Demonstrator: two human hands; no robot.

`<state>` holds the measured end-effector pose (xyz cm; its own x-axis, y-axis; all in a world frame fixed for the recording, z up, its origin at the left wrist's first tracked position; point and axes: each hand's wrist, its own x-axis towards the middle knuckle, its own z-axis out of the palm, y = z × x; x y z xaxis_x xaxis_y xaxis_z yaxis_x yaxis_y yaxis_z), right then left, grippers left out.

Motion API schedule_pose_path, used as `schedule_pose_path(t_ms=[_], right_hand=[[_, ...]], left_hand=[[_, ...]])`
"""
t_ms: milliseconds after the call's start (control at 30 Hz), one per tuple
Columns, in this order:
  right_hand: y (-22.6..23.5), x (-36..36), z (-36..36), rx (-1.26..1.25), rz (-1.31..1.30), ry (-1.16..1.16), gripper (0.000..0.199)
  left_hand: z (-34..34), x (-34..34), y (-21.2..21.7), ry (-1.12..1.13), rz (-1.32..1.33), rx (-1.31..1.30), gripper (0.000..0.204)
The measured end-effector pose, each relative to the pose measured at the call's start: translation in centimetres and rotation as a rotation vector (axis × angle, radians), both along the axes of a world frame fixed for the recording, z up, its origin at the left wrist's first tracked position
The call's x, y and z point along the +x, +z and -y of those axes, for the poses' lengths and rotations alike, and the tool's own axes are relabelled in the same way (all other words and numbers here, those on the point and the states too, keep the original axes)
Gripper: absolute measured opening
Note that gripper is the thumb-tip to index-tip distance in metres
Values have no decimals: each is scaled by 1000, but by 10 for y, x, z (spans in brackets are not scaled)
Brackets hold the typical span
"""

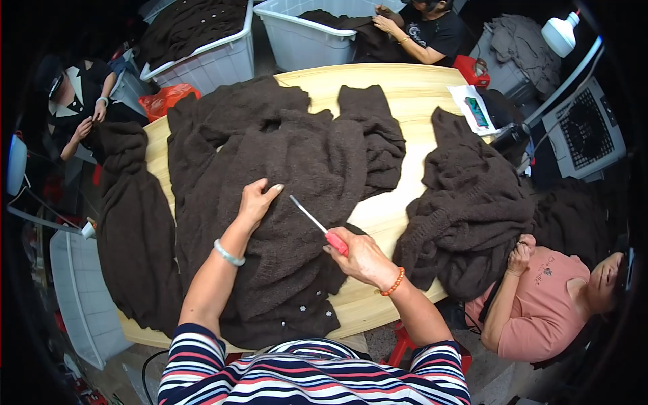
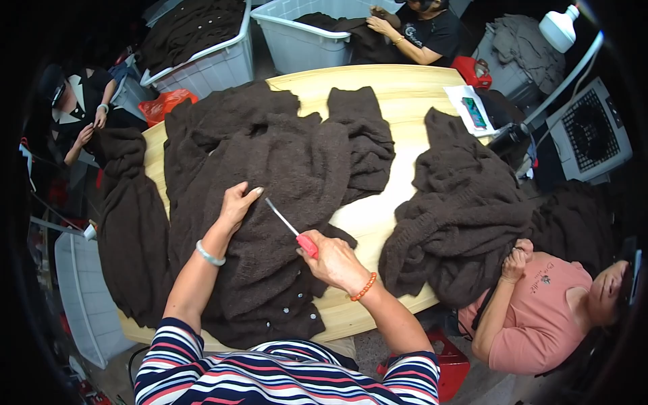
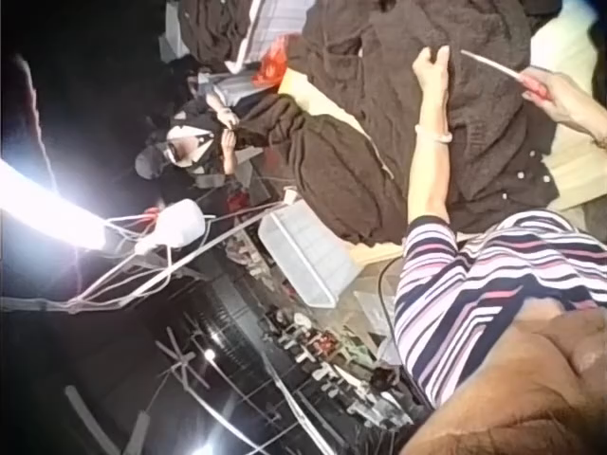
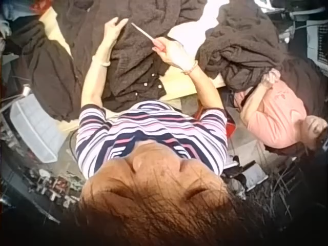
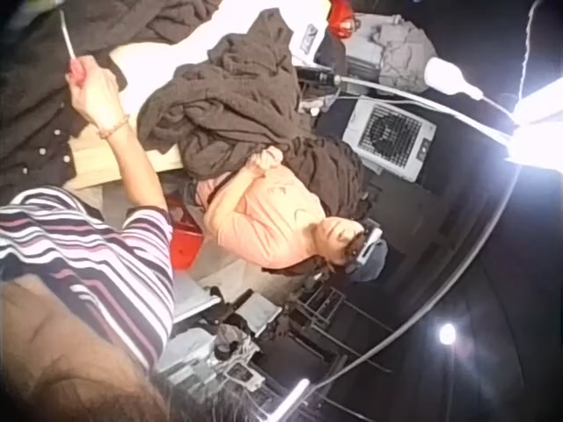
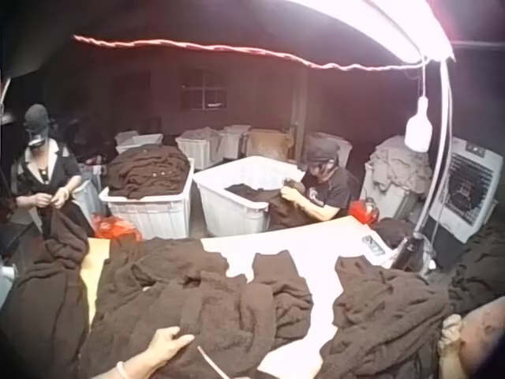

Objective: Trimming loose threads from brown jackets using scissors in a garment factory.

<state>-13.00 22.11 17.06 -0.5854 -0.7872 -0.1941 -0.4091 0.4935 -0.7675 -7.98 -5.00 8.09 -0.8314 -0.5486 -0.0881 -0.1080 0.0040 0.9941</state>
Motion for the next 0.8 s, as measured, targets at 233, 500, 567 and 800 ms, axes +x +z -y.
schedule_pose_path(t_ms=[233, 500, 567, 800], right_hand=[[-23, 38, -17, 79, 67, 191, 30], [-55, 83, -39, -7, 20, 33, 32], [-55, 84, -50, -71, 15, -77, 32], [-115, 39, -118, 126, -119, -686, 32]], left_hand=[[2, 62, -14, -16, 142, -256, 17], [-26, 95, -68, 114, -5, -384, 18], [-41, 99, -71, 179, -1, -536, 24], [-38, 100, -78, 181, 77, -641, 28]])
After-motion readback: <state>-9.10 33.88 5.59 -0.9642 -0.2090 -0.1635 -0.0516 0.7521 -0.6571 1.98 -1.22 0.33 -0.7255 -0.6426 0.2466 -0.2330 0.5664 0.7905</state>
